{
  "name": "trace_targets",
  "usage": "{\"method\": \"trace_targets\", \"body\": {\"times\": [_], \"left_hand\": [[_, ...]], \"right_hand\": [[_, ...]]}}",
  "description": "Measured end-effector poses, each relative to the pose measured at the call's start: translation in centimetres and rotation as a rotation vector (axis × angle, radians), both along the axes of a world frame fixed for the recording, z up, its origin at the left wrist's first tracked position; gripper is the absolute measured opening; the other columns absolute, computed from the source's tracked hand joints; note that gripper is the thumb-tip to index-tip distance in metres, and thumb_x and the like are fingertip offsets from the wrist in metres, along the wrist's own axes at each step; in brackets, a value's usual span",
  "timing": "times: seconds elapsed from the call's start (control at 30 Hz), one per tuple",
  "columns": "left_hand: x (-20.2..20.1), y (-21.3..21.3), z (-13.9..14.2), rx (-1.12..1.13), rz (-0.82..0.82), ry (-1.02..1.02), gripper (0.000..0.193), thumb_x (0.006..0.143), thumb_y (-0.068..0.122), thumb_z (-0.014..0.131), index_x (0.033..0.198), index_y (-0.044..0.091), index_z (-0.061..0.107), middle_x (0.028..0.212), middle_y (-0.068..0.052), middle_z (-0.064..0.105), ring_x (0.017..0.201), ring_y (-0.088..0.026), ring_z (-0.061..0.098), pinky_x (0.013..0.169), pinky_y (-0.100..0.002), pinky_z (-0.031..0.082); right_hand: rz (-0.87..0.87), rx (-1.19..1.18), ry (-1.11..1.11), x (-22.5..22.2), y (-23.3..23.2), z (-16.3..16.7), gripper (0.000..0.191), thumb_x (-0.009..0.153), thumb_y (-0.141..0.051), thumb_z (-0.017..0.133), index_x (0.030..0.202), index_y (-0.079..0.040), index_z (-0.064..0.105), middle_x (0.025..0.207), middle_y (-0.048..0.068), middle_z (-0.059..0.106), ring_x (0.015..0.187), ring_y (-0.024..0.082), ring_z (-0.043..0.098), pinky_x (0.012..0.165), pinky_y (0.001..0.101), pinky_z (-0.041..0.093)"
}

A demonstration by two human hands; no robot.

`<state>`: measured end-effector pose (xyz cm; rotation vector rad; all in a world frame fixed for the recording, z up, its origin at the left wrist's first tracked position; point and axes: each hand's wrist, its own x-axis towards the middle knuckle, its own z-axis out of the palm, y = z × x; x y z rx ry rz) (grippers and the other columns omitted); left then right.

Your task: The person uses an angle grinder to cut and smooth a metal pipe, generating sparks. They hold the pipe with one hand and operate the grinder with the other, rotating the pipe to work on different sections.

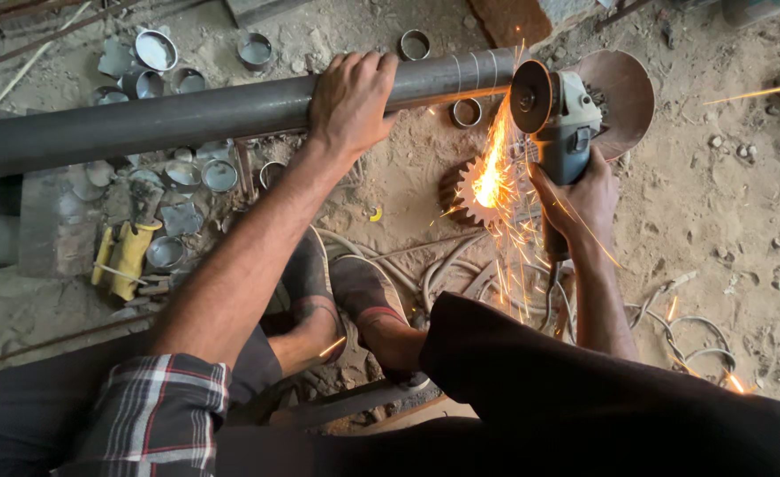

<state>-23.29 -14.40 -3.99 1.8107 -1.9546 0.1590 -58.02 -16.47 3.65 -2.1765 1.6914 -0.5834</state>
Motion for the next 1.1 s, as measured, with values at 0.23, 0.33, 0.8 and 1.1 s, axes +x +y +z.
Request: {"method": "trace_targets", "body": {"times": [0.23, 0.33, 0.8, 1.1], "left_hand": [[-0.2, 0.8, 1.4, 0.046, 0.008, 0.003, 0.069, 0.068, 0.027, 0.096, 0.121, -0.006, 0.066, 0.107, -0.021, 0.073, 0.094, -0.032, 0.07, 0.091, -0.043, 0.054], [-0.4, 1.3, 2.2, 0.056, 0.013, 0.007, 0.065, 0.07, 0.026, 0.095, 0.119, -0.004, 0.066, 0.105, -0.019, 0.072, 0.097, -0.033, 0.069, 0.093, -0.044, 0.053], [-0.5, 1.2, 1.2, -0.047, 0.018, -0.024, 0.076, 0.065, 0.028, 0.096, 0.126, -0.004, 0.064, 0.109, -0.018, 0.071, 0.1, -0.031, 0.068, 0.092, -0.043, 0.052], [-0.6, 0.6, 0.0, -0.068, 0.037, -0.039, 0.085, 0.062, 0.036, 0.098, 0.129, -0.005, 0.063, 0.112, -0.021, 0.072, 0.099, -0.032, 0.069, 0.094, -0.045, 0.053]], "right_hand": [[-0.025, 0.06, -0.028, 0.1, -0.2, 0.0, 0.05, 0.078, -0.035, 0.085, 0.11, -0.001, 0.068, 0.096, 0.019, 0.075, 0.085, 0.031, 0.075, 0.082, 0.0451, 0.058], [-0.032, 0.061, -0.022, 0.1, -0.4, -0.1, 0.051, 0.078, -0.036, 0.086, 0.11, -0.001, 0.068, 0.096, 0.02, 0.075, 0.086, 0.032, 0.075, 0.083, 0.0447, 0.058], [-0.025, 0.062, 0.014, -0.4, -0.9, -0.5, 0.056, 0.077, -0.041, 0.086, 0.109, 0.001, 0.067, 0.097, 0.02, 0.074, 0.085, 0.033, 0.073, 0.081, 0.0461, 0.056], [-0.035, 0.004, 0.055, 0.0, -0.2, -0.1, 0.051, 0.078, -0.04, 0.088, 0.107, -0.002, 0.07, 0.095, 0.021, 0.074, 0.085, 0.035, 0.072, 0.081, 0.0482, 0.055]]}}
